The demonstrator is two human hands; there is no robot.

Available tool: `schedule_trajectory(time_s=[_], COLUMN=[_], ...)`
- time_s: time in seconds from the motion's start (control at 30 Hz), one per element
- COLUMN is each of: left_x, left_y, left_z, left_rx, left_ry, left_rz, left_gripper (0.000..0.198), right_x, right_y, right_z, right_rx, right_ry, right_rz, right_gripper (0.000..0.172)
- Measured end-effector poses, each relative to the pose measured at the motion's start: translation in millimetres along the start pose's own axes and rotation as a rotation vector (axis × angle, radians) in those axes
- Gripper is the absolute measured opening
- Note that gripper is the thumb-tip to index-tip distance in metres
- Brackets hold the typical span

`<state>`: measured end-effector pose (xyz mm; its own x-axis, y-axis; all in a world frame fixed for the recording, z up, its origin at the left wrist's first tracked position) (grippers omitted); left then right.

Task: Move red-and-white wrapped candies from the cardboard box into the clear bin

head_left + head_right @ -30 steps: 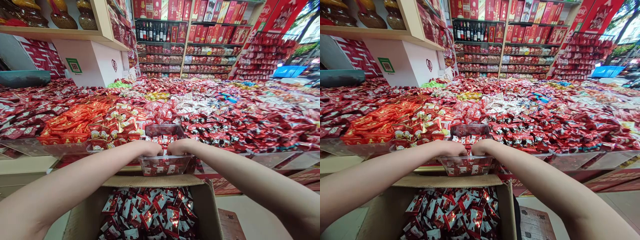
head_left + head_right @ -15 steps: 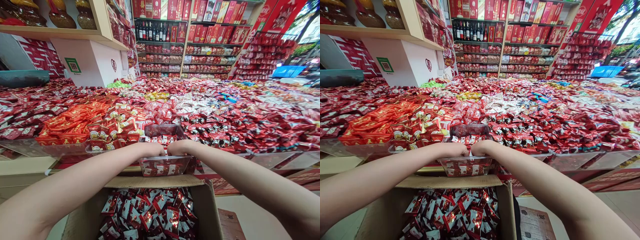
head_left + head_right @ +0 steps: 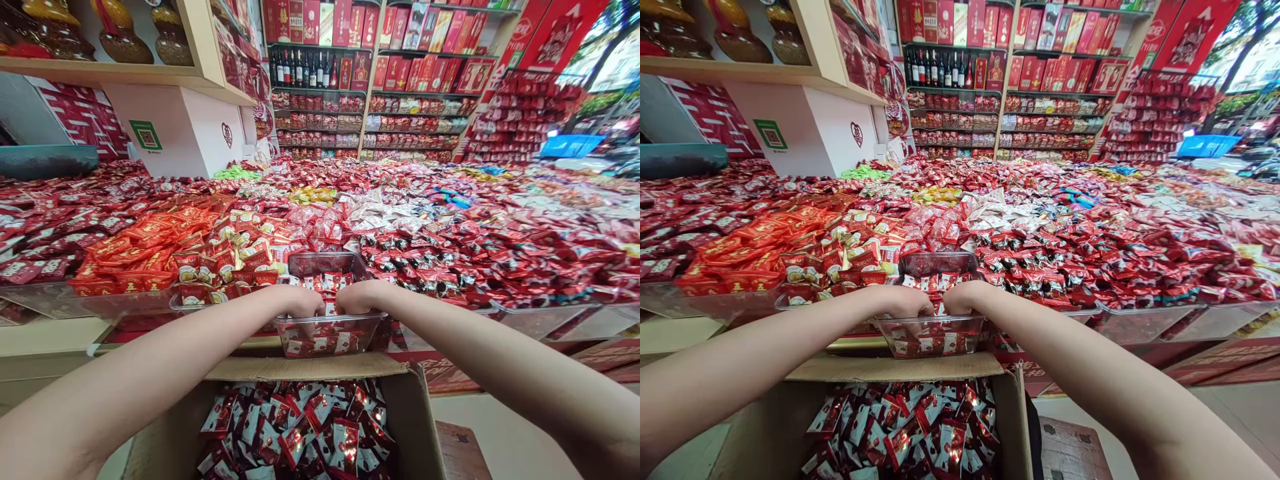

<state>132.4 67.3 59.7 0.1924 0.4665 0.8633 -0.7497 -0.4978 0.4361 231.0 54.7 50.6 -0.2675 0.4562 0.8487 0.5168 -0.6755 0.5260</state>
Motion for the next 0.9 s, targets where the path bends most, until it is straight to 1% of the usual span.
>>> schedule_trajectory(time_s=[0.2, 0.33, 0.47, 0.57, 0.63, 0.77, 0.83, 0.9], left_x=[-7.5, -7.9, -4.0, -1.6, -1.1, -0.4, 0.3, 0.6], left_y=[-6, -7, -3, -2, -2, -2, -1, 0], left_z=[-2, -1, 0, -4, -7, -8, -6, -4], left_rx=[-0.014, -0.032, 0.000, 0.049, 0.070, 0.057, 0.054, 0.061], left_ry=[-0.003, 0.000, -0.010, -0.025, -0.031, -0.029, -0.032, -0.031], left_rz=[0.068, 0.091, 0.061, 0.023, -0.004, -0.045, -0.059, -0.079], left_gripper=[0.028, 0.027, 0.038, 0.050, 0.055, 0.049, 0.044, 0.041], right_x=[-1, -1, 0, 3, 6, 14, 17, 21], right_y=[-3, -7, -6, -1, 3, 12, 15, 21], right_z=[-2, -1, -2, -3, -5, -8, -9, -8], right_rx=[-0.012, -0.033, -0.029, -0.012, -0.012, -0.033, -0.052, -0.089], right_ry=[0.022, 0.044, 0.064, 0.067, 0.077, 0.083, 0.078, 0.060], right_rz=[-0.003, 0.009, 0.020, 0.018, 0.032, 0.077, 0.104, 0.187], right_gripper=[0.040, 0.039, 0.038, 0.034, 0.033, 0.038, 0.037, 0.033])
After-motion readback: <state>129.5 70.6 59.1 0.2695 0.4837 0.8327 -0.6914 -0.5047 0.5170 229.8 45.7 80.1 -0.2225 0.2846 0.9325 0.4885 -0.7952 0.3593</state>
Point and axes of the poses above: each hand's wrist, its own y-axis away from the middle knuckle, its own x-axis out of the back of the hand, z = x × y, the point moved 3 cm from there along -y, towards the middle knuckle, and after that the axes turned 13 degrees about z, right-handed, at the moved point
